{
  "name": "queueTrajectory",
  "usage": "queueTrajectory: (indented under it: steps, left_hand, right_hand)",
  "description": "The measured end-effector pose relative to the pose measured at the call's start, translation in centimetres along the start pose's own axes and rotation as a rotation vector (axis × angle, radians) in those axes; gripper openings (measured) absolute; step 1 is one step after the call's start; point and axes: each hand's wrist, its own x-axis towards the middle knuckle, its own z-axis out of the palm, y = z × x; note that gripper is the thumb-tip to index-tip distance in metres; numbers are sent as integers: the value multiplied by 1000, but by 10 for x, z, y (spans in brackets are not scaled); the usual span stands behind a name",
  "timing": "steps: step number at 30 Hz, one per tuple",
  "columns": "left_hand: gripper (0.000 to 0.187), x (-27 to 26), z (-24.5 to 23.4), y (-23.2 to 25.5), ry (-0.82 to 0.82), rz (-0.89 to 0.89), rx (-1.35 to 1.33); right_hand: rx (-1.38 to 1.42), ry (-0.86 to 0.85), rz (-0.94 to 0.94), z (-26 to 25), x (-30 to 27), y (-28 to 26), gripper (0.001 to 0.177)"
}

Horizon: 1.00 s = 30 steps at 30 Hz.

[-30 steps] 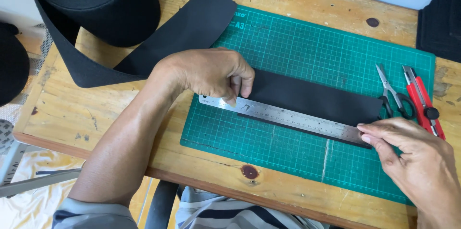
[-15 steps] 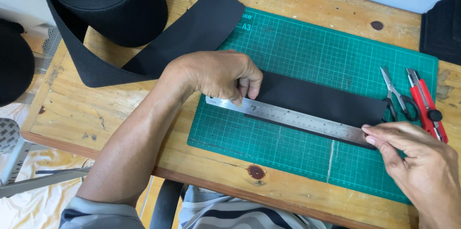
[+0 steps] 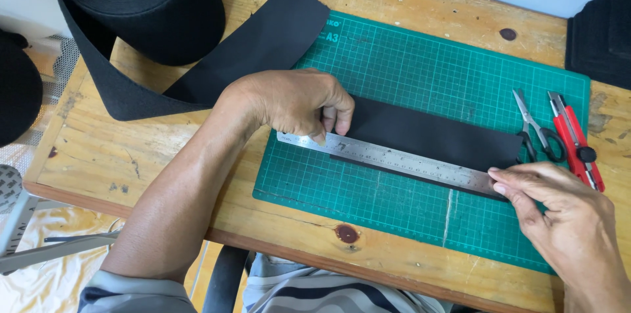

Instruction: Cutting a piece of black material with scissors and measuring its dimensions with a ruler on a cutting mat.

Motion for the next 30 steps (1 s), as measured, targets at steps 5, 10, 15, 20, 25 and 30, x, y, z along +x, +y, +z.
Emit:
queueTrajectory:
  steps: [5,10,15,20,25,30]
  left_hand:
    - [27,1,3,-2,10,7,6]
    - [24,1,5,3,45,-26,22]
    - [25,3,6,4,53,-26,2]
    - [16,-2,2,25,15,-151,-53]
    - [18,-2,0,46,6,-378,20]
    - [16,1,3,43,22,-399,-6]
  right_hand:
    - [-5,-1,-13,1,0,0,20]
    - [-56,46,21,-1,3,-5,17]
    - [-60,42,31,-3,6,3,12]
    - [10,25,43,-2,6,22,13]
    - [70,-3,25,-5,6,26,13]
    - [216,4,48,-11,5,25,15]
